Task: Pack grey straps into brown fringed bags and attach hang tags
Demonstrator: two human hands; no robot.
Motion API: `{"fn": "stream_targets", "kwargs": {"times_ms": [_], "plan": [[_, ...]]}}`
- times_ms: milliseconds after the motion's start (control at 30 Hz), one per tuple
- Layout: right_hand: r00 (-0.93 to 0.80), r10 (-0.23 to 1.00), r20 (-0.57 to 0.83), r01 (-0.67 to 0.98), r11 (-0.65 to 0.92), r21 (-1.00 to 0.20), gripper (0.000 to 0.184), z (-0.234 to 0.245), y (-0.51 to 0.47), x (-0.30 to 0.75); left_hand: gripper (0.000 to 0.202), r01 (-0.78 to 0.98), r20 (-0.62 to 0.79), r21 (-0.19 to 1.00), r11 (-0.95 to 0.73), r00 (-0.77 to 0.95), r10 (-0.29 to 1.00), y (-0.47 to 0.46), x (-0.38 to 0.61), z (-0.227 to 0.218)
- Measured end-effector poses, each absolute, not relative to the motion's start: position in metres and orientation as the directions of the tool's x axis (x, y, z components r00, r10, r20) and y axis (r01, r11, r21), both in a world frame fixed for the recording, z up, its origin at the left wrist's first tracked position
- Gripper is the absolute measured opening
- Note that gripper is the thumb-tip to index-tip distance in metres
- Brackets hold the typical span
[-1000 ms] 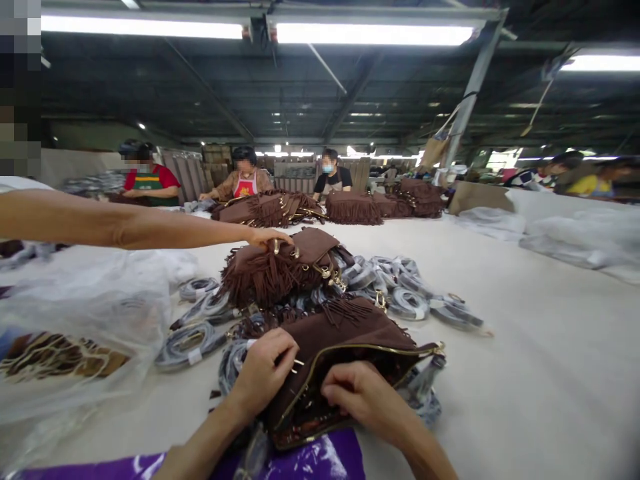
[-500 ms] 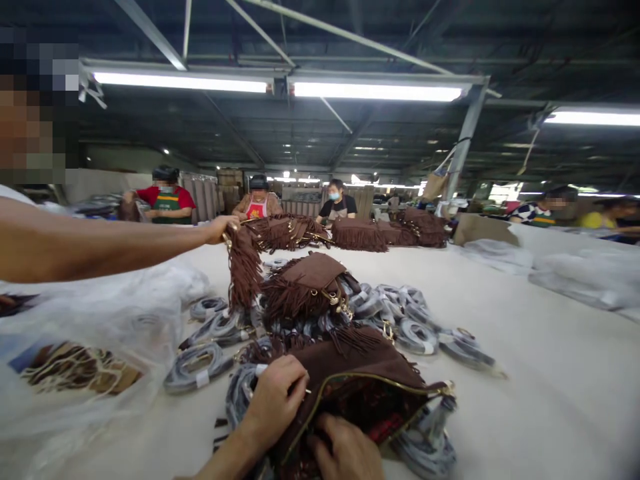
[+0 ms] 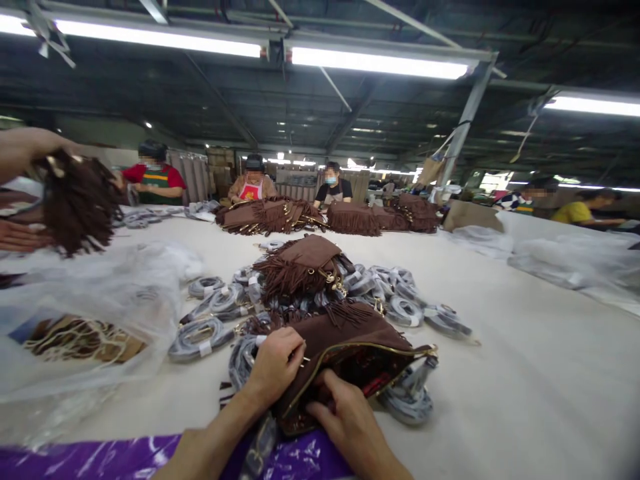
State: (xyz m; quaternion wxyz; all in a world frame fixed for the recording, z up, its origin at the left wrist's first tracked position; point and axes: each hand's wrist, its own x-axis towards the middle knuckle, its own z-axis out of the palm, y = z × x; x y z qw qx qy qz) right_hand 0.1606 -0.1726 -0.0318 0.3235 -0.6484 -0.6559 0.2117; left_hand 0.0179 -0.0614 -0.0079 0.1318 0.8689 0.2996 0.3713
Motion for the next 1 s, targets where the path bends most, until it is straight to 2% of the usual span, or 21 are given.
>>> {"fn": "stream_targets", "kwargs": {"times_ms": [100, 200, 333, 467, 533, 633, 733, 800, 900, 933, 1000], "plan": [[0.034, 0.986, 0.163, 0.685, 0.096, -0.722, 0.018, -0.028, -0.175, 0.162, 0.023, 0.398, 0.569, 0.499, -0.77, 0.519, 0.638, -0.061, 0.017, -0.006], [0.053, 0.972, 0.229, 0.752, 0.112, -0.65, 0.018, -0.027, -0.174, 0.159, 0.023, 0.385, 0.572, 0.525, -0.759, 0.5, 0.65, -0.06, 0.016, -0.005], [0.019, 0.964, 0.265, 0.819, 0.137, -0.558, 0.028, -0.024, -0.173, 0.158, 0.023, 0.356, 0.577, 0.554, -0.752, 0.487, 0.656, -0.061, 0.015, -0.003], [-0.058, 0.953, 0.298, 0.841, 0.208, -0.499, 0.012, -0.013, -0.183, 0.16, 0.023, 0.341, 0.576, 0.574, -0.745, 0.478, 0.663, -0.062, 0.014, -0.001], [-0.155, 0.915, 0.372, 0.861, 0.309, -0.403, 0.013, -0.006, -0.19, 0.155, 0.023, 0.335, 0.576, 0.577, -0.745, 0.479, 0.662, -0.061, 0.014, 0.0], [-0.372, 0.799, 0.473, 0.847, 0.5, -0.179, 0.015, -0.001, -0.194, 0.135, 0.024, 0.336, 0.573, 0.573, -0.747, 0.488, 0.659, -0.06, 0.014, 0.0], [-0.498, 0.739, 0.454, 0.827, 0.562, -0.008, 0.003, -0.008, -0.186, 0.111, 0.023, 0.336, 0.577, 0.569, -0.751, 0.487, 0.655, -0.06, 0.015, -0.001], [-0.52, 0.735, 0.435, 0.827, 0.561, 0.041, 0.005, -0.017, -0.178, 0.101, 0.023, 0.333, 0.58, 0.568, -0.753, 0.486, 0.653, -0.061, 0.015, -0.001], [-0.524, 0.707, 0.474, 0.809, 0.587, 0.018, 0.016, -0.028, -0.171, 0.099, 0.023, 0.301, 0.569, 0.608, -0.735, 0.48, 0.667, -0.063, 0.014, 0.001], [-0.508, 0.699, 0.504, 0.79, 0.61, -0.051, 0.018, -0.029, -0.171, 0.102, 0.024, 0.272, 0.562, 0.638, -0.72, 0.474, 0.677, -0.062, 0.013, 0.002], [-0.42, 0.706, 0.57, 0.691, 0.656, -0.304, 0.019, -0.028, -0.173, 0.112, 0.024, 0.182, 0.539, 0.721, -0.669, 0.46, 0.706, -0.06, 0.008, 0.005]]}}
